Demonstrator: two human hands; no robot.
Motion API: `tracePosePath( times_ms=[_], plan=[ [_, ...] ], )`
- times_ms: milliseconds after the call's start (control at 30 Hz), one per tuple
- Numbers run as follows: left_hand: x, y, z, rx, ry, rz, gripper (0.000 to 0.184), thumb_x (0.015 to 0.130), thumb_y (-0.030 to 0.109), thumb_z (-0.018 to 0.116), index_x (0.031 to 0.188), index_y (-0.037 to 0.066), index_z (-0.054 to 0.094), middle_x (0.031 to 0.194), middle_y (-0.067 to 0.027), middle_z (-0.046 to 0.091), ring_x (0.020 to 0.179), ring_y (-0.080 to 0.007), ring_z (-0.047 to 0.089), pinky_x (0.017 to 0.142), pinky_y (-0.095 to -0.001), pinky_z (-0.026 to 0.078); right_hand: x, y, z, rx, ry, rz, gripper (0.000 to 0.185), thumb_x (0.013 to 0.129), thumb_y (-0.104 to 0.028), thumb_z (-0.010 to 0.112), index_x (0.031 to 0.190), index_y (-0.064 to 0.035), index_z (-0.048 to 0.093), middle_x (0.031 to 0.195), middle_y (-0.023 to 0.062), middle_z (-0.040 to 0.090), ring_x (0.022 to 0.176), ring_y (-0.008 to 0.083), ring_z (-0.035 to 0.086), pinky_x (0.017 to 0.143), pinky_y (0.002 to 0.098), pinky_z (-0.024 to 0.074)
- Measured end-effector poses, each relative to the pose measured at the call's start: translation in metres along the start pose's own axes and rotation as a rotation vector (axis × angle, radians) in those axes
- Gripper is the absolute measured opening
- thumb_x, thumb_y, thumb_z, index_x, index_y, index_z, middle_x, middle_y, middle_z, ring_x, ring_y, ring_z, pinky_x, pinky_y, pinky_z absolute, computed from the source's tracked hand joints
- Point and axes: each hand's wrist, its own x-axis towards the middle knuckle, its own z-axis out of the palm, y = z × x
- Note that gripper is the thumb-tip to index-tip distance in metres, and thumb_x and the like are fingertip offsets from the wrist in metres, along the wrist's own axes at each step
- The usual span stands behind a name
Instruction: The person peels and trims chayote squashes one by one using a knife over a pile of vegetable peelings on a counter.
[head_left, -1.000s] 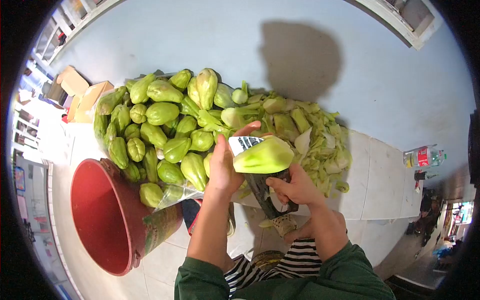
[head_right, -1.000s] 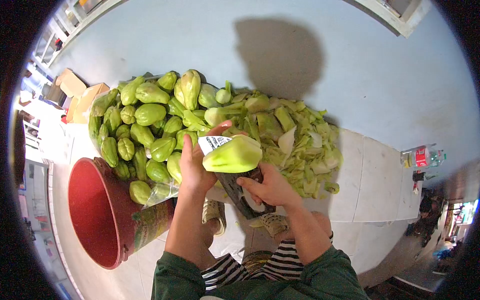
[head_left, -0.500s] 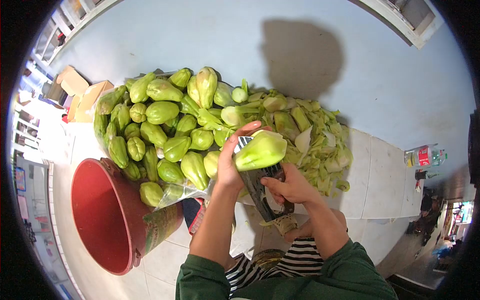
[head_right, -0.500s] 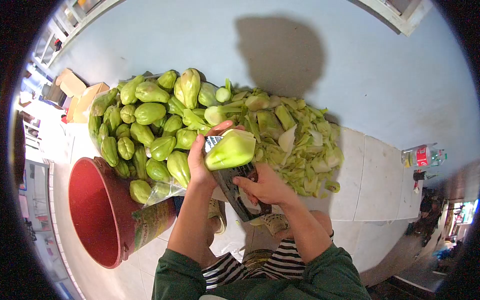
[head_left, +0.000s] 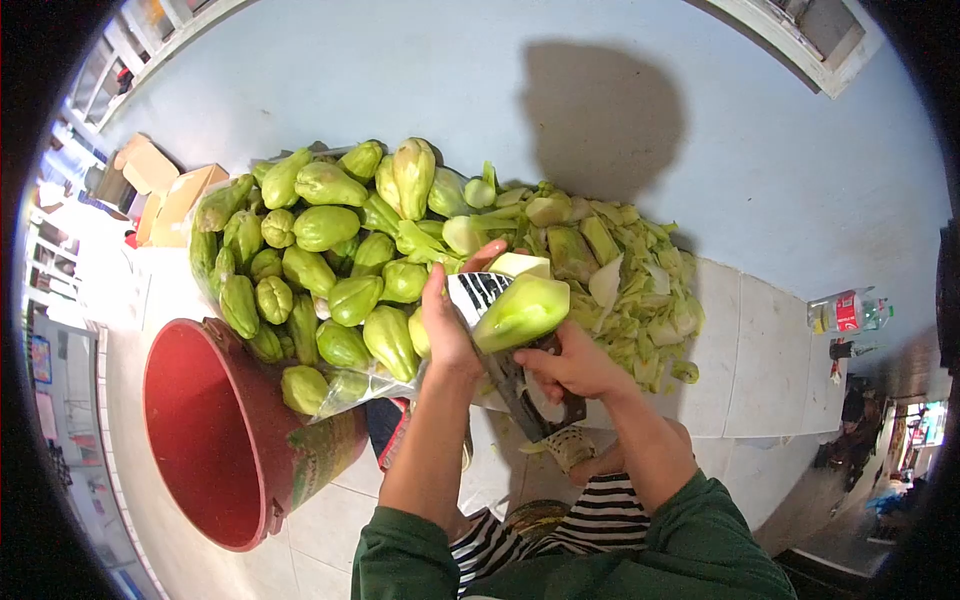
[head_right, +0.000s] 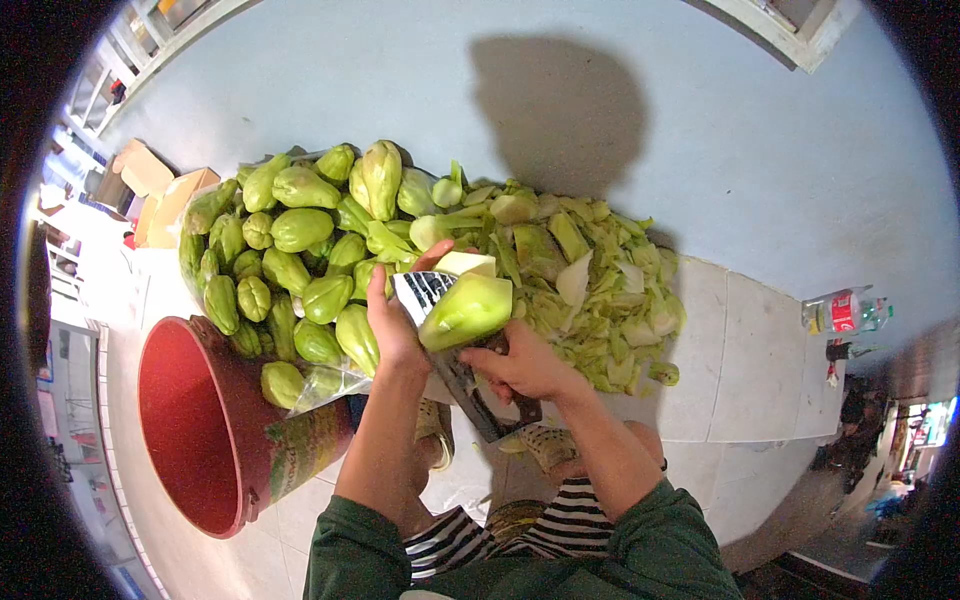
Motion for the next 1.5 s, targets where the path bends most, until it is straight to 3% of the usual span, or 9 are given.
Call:
tracePosePath(
  times_ms=[267,367,500,633,767,833,1100,1233,1500],
  plan=[
    [0.004,0.008,0.005,-0.308,0.208,0.028,0.075,0.094,0.059,0.035,0.138,-0.001,0.047,0.133,-0.0167,0.055,0.119,-0.0307,0.055,0.1,-0.0437,0.044,-0.005,-0.008,-0.007,0.427,0.14,0.099,0.025,0.092,-0.018,0.065,0.107,-0.0066,0.048,0.057,-0.0018,0.04,0.042,0.0094,0.042,0.039,0.0284,0.0372],
    [0.005,0.008,-0.004,-0.19,0.166,0.061,0.056,0.092,0.026,0.049,0.141,0.001,0.041,0.133,-0.017,0.053,0.124,-0.0343,0.051,0.104,-0.0604,0.038,0.001,-0.006,-0.024,0.682,0.237,0.013,0.017,0.095,-0.021,0.062,0.093,-0.0111,0.048,0.059,-0.003,0.042,0.042,0.0085,0.04,0.04,0.0288,0.0368],
    [0.008,0.007,-0.017,-0.13,0.095,0.081,0.063,0.077,-0.004,0.052,0.14,-0.001,0.041,0.133,-0.0195,0.05,0.123,-0.0382,0.05,0.107,-0.0604,0.039,0.011,-0.005,-0.04,0.729,0.399,-0.015,0.014,0.095,-0.015,0.059,0.088,-0.011,0.047,0.062,-0.0036,0.044,0.049,0.0076,0.044,0.046,0.026,0.0385],
    [0.003,0.016,-0.011,0.018,0.096,0.024,0.063,0.079,-0.009,0.05,0.141,-0.003,0.04,0.136,-0.0232,0.047,0.126,-0.0394,0.048,0.104,-0.0587,0.043,0.025,0.005,-0.056,0.841,0.464,-0.027,0.014,0.096,-0.014,0.057,0.088,-0.0088,0.047,0.066,-0.0025,0.047,0.056,0.0075,0.047,0.049,0.0256,0.0399],
    [0.0,0.026,-0.007,0.149,0.088,-0.012,0.06,0.08,-0.009,0.053,0.138,-0.004,0.043,0.13,-0.0227,0.053,0.117,-0.0393,0.056,0.094,-0.0545,0.053,0.026,0.007,-0.064,0.833,0.547,-0.086,0.012,0.096,-0.012,0.057,0.091,-0.0068,0.048,0.071,0.0015,0.05,0.062,0.0121,0.052,0.053,0.0295,0.0455],
    [-0.003,0.033,-0.004,0.284,0.122,0.012,0.059,0.078,-0.009,0.057,0.135,-0.003,0.047,0.121,-0.0195,0.059,0.1,-0.032,0.066,0.073,-0.0388,0.062,0.023,0.007,-0.067,0.738,0.603,-0.112,0.012,0.095,-0.013,0.057,0.092,-0.0062,0.048,0.071,0.0029,0.05,0.062,0.0139,0.053,0.054,0.0314,0.0478],
    [-0.015,0.063,-0.01,0.216,0.056,0.147,0.068,0.071,-0.008,0.064,0.136,-0.001,0.047,0.103,-0.0086,0.064,0.064,-0.01,0.055,0.051,-0.018,0.044,0.019,0.011,-0.099,0.576,0.874,-0.362,0.016,0.095,-0.011,0.058,0.094,-0.0041,0.044,0.073,0.0071,0.053,0.057,0.02,0.056,0.051,0.0356,0.0497],
    [-0.017,0.067,-0.007,0.142,0.094,0.213,0.071,0.068,-0.006,0.065,0.136,-0.003,0.045,0.109,-0.0104,0.063,0.071,-0.0103,0.057,0.051,-0.0174,0.04,0.019,0.012,-0.098,0.513,0.973,-0.529,0.017,0.095,-0.013,0.058,0.093,-0.0044,0.044,0.071,0.0064,0.053,0.056,0.0194,0.055,0.05,0.0347,0.0489],
    [0.005,0.036,-0.01,-0.275,0.152,0.109,0.045,0.086,0.045,0.053,0.112,0.009,0.055,0.1,-0.0129,0.061,0.092,-0.0307,0.058,0.072,-0.0427,0.047,0.009,0.004,-0.052,0.048,0.632,-0.236,0.029,0.098,-0.029,0.056,0.081,-0.0065,0.048,0.059,0.001,0.051,0.049,0.0117,0.049,0.046,0.0286,0.0413]
  ],
)
